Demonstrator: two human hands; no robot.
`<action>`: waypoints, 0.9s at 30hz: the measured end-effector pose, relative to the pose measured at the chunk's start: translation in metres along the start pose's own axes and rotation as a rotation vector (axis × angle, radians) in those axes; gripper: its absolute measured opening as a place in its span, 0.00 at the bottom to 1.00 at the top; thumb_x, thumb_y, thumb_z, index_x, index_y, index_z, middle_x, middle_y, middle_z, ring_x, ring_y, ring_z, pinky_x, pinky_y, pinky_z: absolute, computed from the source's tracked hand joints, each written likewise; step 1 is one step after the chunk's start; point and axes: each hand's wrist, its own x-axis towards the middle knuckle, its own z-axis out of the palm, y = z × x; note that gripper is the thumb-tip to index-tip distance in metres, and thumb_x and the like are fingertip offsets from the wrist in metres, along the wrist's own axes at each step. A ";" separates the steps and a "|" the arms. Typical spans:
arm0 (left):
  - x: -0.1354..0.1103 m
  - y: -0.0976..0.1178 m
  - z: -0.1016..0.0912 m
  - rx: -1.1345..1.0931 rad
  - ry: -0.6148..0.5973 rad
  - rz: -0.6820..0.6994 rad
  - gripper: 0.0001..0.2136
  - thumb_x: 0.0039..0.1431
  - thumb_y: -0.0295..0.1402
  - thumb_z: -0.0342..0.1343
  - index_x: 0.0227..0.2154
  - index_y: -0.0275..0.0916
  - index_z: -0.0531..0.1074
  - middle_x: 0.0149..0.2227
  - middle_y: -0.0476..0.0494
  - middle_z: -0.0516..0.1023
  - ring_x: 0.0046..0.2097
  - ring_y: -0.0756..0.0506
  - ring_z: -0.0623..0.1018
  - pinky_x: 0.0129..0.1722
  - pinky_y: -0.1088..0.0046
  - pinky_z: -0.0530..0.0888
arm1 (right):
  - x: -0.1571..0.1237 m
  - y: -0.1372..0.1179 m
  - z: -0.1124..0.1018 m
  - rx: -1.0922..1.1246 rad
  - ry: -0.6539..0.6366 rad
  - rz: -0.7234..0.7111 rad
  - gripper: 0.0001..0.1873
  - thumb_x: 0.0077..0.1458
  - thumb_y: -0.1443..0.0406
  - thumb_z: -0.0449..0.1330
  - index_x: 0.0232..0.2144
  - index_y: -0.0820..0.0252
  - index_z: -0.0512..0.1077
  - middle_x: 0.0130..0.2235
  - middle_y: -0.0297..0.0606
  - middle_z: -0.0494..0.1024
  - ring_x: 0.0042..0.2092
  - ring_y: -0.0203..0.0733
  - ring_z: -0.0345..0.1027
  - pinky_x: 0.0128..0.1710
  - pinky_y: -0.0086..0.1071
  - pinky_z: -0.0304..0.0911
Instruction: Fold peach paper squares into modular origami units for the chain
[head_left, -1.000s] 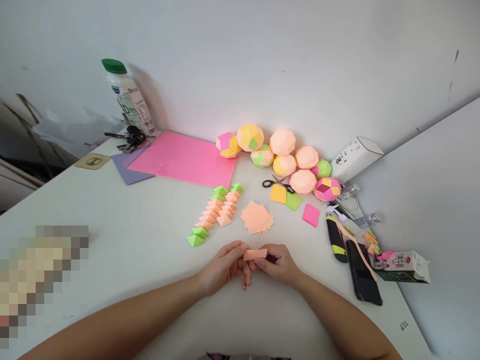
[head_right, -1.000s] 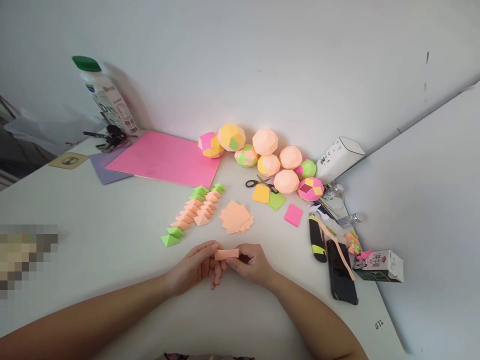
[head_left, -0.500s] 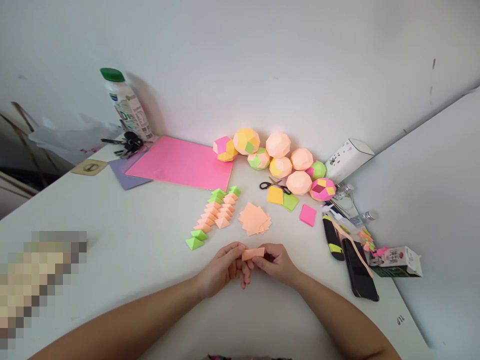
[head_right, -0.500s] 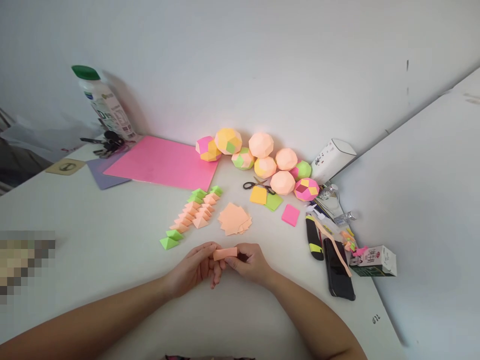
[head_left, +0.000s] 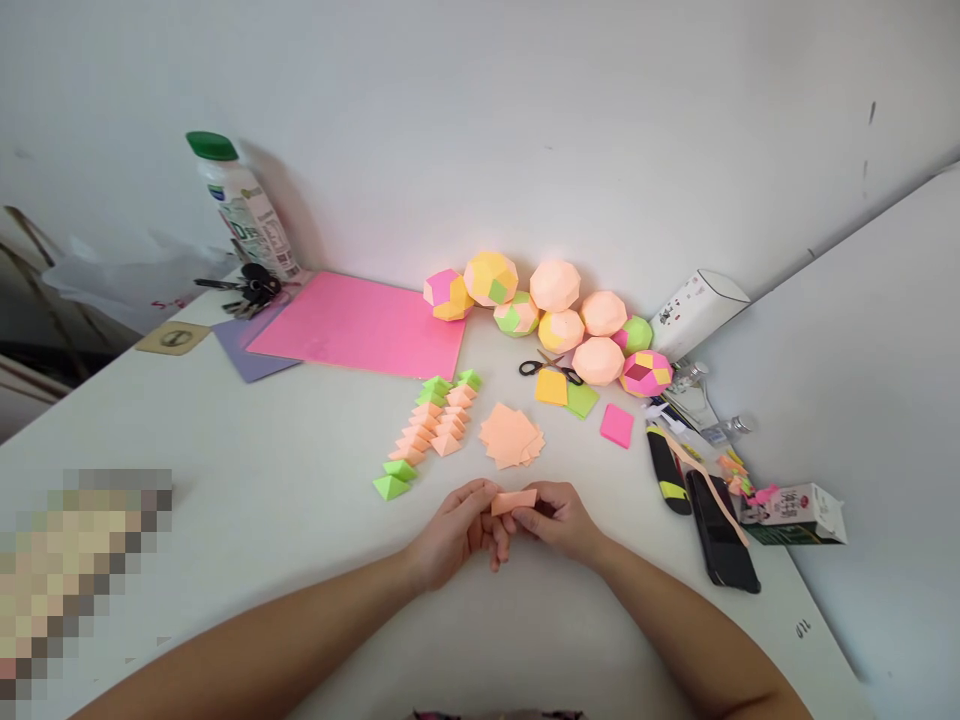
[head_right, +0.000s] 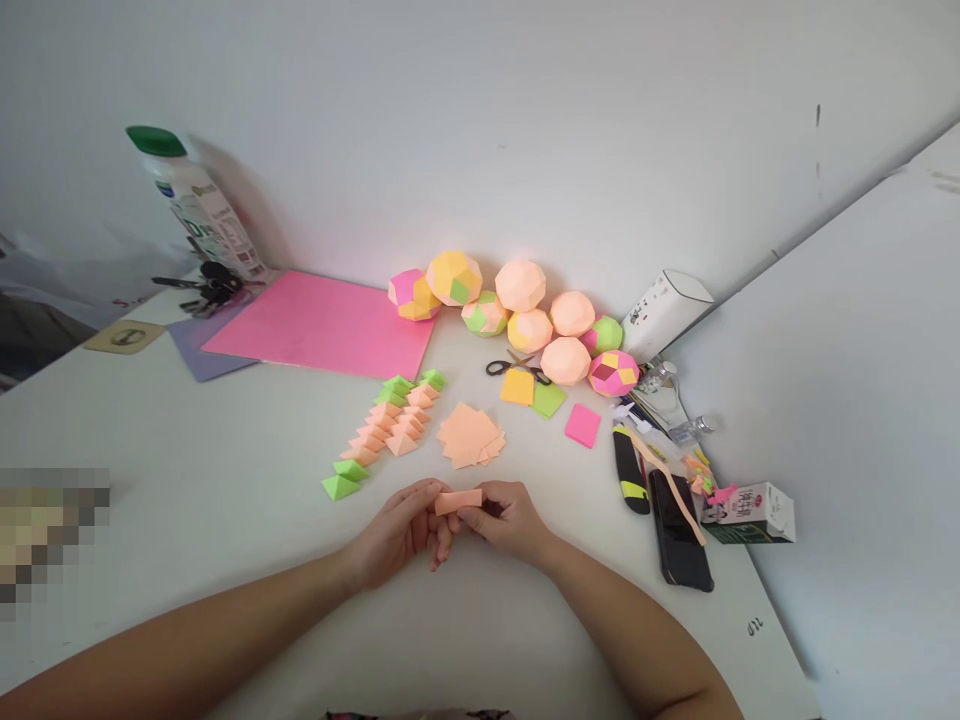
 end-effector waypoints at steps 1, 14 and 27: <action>0.000 0.000 0.000 0.000 0.000 -0.001 0.14 0.59 0.42 0.47 0.27 0.35 0.63 0.27 0.45 0.72 0.21 0.49 0.73 0.17 0.74 0.69 | 0.000 0.000 0.000 0.007 -0.003 0.000 0.13 0.54 0.59 0.57 0.25 0.63 0.69 0.22 0.32 0.68 0.21 0.30 0.56 0.21 0.26 0.53; -0.001 -0.004 -0.003 0.004 -0.007 -0.003 0.13 0.58 0.41 0.50 0.29 0.35 0.63 0.27 0.46 0.72 0.21 0.50 0.73 0.17 0.76 0.68 | -0.001 0.002 0.000 -0.040 0.038 -0.001 0.11 0.54 0.60 0.57 0.28 0.63 0.72 0.24 0.34 0.72 0.22 0.31 0.58 0.21 0.25 0.55; -0.002 -0.002 -0.002 0.005 0.034 -0.020 0.12 0.51 0.30 0.56 0.39 0.36 0.65 0.23 0.49 0.72 0.22 0.50 0.72 0.19 0.75 0.70 | -0.003 0.002 0.005 -0.090 0.138 -0.110 0.06 0.54 0.66 0.55 0.28 0.62 0.71 0.24 0.33 0.71 0.21 0.31 0.61 0.21 0.26 0.59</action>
